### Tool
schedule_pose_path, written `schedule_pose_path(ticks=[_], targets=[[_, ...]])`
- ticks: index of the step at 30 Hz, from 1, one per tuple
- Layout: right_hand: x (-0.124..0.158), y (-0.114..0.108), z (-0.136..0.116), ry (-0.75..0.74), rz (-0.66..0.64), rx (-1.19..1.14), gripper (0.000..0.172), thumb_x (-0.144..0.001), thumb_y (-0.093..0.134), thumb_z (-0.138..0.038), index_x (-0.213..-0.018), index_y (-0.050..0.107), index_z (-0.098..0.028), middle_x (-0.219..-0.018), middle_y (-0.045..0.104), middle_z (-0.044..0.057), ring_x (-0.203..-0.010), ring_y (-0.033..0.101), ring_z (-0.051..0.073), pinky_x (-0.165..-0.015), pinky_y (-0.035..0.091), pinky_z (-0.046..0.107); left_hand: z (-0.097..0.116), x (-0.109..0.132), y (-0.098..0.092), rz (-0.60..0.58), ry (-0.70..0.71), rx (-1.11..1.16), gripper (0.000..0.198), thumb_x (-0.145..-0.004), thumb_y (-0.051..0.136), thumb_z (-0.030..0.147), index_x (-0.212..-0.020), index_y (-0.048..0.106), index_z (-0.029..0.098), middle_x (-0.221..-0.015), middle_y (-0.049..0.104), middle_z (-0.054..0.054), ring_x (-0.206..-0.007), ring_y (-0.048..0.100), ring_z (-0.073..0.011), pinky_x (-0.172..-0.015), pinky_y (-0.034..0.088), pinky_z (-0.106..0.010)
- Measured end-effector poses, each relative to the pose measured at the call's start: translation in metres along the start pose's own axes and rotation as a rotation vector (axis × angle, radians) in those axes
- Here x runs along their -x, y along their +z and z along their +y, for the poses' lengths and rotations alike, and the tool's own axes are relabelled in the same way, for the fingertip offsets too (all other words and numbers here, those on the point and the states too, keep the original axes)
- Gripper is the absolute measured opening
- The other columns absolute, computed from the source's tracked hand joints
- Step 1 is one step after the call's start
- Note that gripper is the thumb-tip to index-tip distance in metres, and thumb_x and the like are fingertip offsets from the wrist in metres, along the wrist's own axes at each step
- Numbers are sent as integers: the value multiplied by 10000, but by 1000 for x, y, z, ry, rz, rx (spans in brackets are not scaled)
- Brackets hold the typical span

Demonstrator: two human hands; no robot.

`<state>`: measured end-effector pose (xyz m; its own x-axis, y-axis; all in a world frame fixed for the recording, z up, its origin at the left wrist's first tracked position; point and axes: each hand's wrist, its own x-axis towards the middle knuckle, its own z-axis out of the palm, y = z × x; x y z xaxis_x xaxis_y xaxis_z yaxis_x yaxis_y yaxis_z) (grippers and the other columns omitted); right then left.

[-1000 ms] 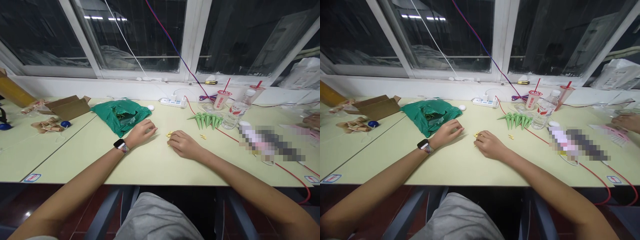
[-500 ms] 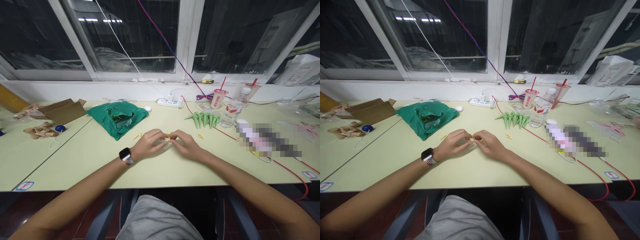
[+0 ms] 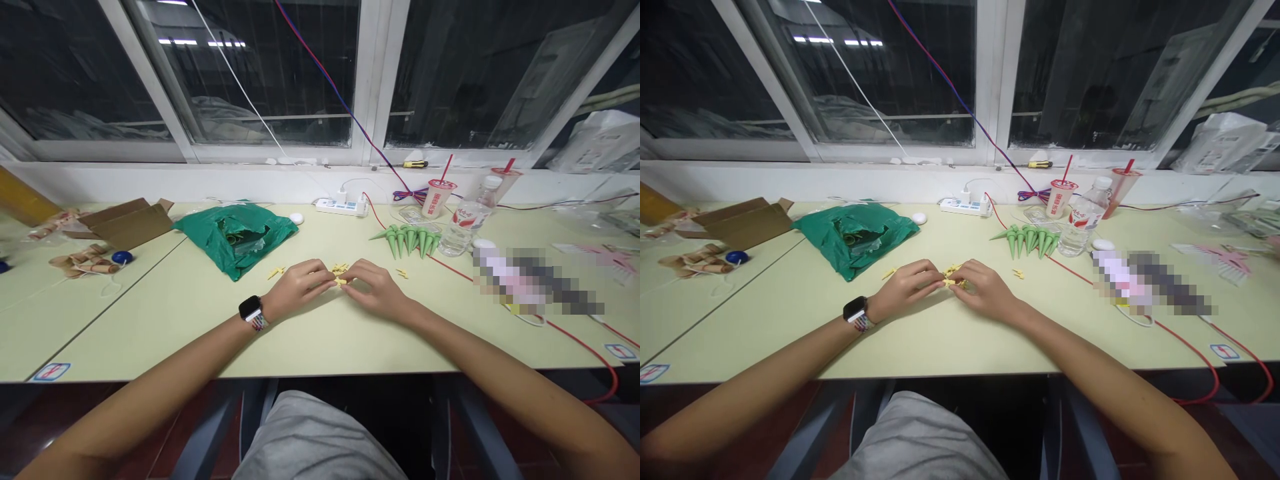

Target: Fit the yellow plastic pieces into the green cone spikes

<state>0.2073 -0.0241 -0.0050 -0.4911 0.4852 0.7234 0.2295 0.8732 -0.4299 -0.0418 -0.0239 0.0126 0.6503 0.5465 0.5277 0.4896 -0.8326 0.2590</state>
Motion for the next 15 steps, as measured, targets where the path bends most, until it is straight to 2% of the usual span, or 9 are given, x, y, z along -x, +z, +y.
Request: schedule_pose_path(ticks=[7,15], targets=[[0,-3,-4,-42,-45,41,119,-1047,587,-263,-1074,701,-239,-903,727,75,-856,646,241,-756,553,415,5,-1,-2,-40,58,-97,243,-1059,567,416,-1088,708,220,-969,700,-91,-893,642,-227,-790,506,-379],[0,-1,-3,-64,-77,24,152,-1063,569,-283,-1053,712,-231,-889,730,73,-842,645,233,-744,553,403,8,-2,1,-72,106,-168,252,-1086,473,320,-956,665,220,-884,672,-83,-837,614,-231,-750,475,-386]])
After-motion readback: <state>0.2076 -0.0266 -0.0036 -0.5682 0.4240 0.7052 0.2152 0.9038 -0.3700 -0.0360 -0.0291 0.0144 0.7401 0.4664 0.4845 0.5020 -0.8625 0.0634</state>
